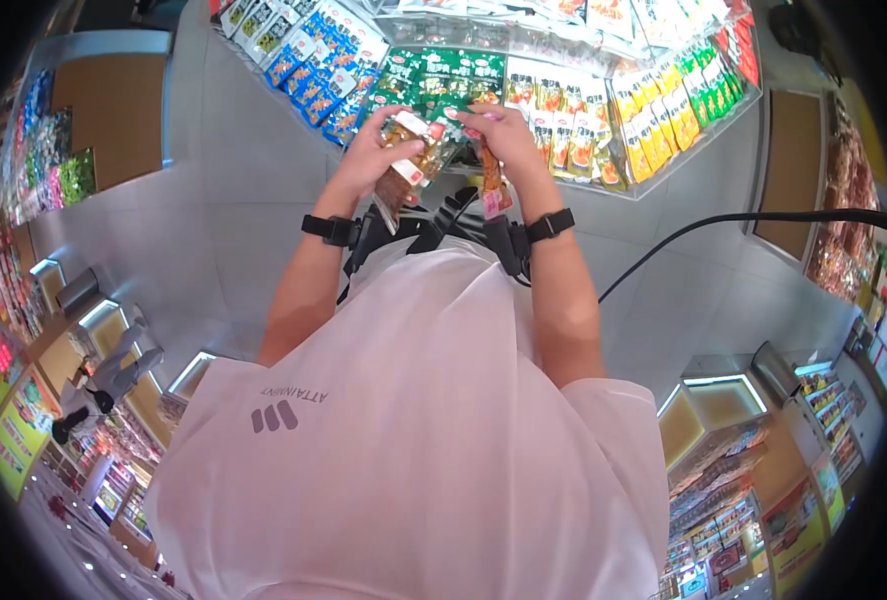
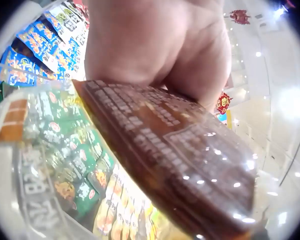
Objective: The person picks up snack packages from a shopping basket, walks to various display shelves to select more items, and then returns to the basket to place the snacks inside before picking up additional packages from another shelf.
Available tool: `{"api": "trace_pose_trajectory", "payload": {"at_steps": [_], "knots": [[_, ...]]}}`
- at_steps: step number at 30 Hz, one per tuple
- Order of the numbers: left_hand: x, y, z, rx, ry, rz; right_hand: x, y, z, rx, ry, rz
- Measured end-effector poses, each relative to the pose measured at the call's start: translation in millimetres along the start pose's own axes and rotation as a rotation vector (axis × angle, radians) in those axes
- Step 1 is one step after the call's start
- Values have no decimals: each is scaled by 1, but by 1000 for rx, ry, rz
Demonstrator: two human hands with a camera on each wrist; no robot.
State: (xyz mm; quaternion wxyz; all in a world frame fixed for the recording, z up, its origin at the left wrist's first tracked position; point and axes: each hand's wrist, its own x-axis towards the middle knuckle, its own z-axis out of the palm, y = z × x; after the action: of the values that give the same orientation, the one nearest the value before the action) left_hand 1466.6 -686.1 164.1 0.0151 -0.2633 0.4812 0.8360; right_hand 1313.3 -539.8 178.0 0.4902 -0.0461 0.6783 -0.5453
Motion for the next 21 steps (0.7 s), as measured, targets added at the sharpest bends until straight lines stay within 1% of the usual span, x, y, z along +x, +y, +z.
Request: {"api": "trace_pose_trajectory", "payload": {"at_steps": [2,3,4,6,7,8,10,11,12,14,15,16,18,19,20,21], "knots": [[-5,-11,-11,-74,234,95,0,8,-25,19,128,17],[-12,-14,-16,-91,334,33,2,14,-37,42,141,8],[-17,-14,-19,-96,341,42,8,22,-47,34,132,4],[-29,-22,-25,-208,433,37,25,38,-60,-15,196,-6],[-32,-24,-25,-222,466,67,28,35,-60,-90,202,-32],[-34,-25,-26,-228,479,73,31,34,-59,-97,188,-33],[-40,-27,-27,-256,508,9,34,30,-56,-149,240,-146],[-42,-28,-27,-263,523,8,40,32,-57,-194,212,-184],[-42,-29,-26,-280,511,29,44,31,-59,-200,197,-175],[-46,-27,-22,-300,525,46,50,24,-54,-517,149,-212],[-46,-23,-19,-299,553,46,65,32,-57,-652,129,-268],[-43,-21,-18,-295,575,51,63,29,-52,-653,117,-267],[-37,-25,-25,-295,612,56,54,15,-38,-935,303,-606],[-35,-27,-32,-322,604,75,52,18,-33,-942,298,-878],[-34,-30,-38,-349,593,91,47,24,-28,-939,293,-873],[-32,-32,-44,-347,583,101,40,31,-25,-1083,203,-1016]]}}
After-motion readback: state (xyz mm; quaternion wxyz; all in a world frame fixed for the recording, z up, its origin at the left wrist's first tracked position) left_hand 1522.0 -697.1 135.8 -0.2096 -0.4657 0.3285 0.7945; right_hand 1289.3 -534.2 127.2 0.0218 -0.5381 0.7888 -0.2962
